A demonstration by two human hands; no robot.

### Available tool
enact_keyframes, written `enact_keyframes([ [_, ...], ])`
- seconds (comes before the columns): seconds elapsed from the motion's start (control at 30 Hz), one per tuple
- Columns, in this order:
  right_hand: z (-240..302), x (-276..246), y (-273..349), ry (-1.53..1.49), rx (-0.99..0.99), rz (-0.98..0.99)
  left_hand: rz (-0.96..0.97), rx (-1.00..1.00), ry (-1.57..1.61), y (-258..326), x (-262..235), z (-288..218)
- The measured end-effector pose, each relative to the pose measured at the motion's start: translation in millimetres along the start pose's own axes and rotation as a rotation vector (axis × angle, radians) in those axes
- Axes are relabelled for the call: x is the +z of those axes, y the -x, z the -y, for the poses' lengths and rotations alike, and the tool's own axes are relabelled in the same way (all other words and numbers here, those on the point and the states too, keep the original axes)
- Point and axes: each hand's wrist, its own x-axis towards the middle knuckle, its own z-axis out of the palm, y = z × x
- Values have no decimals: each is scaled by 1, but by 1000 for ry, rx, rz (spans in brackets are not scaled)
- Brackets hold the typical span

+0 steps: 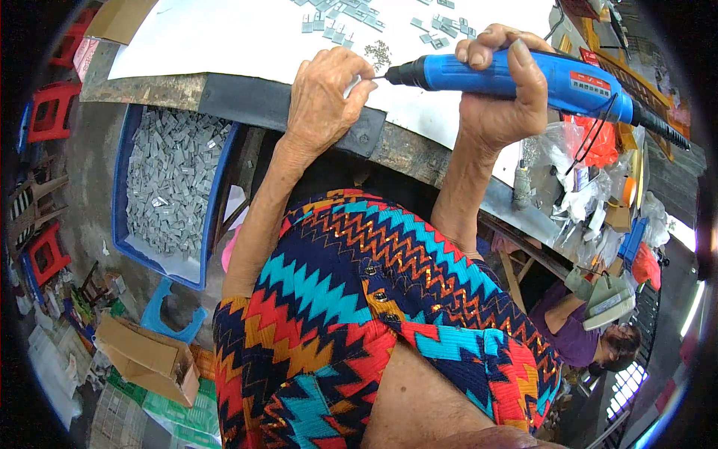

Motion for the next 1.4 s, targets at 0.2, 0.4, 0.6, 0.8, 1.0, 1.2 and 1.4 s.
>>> enact_keyframes([
  [0.2,3,-2,-1,32,-14,-6,-6,15,14,-3,1,-3],
  [0.4,1,-3,0,41,-21,6,8,8,-4,-1,1,-1],
  [0.6,1,-3,1,25,-5,6,45,5,-19,-1,0,-1],
  [0.8,3,3,2,92,-40,48,50,36,-10,-2,-2,-3],
  [1.0,0,24,4,71,-79,-22,57,6,-12,1,-3,-4],
  [1.2,9,16,1,106,-75,-14,32,-2,17,0,-3,-3],
  [1.4,15,10,2,47,-50,-47,70,-62,153,-10,-15,0],
])
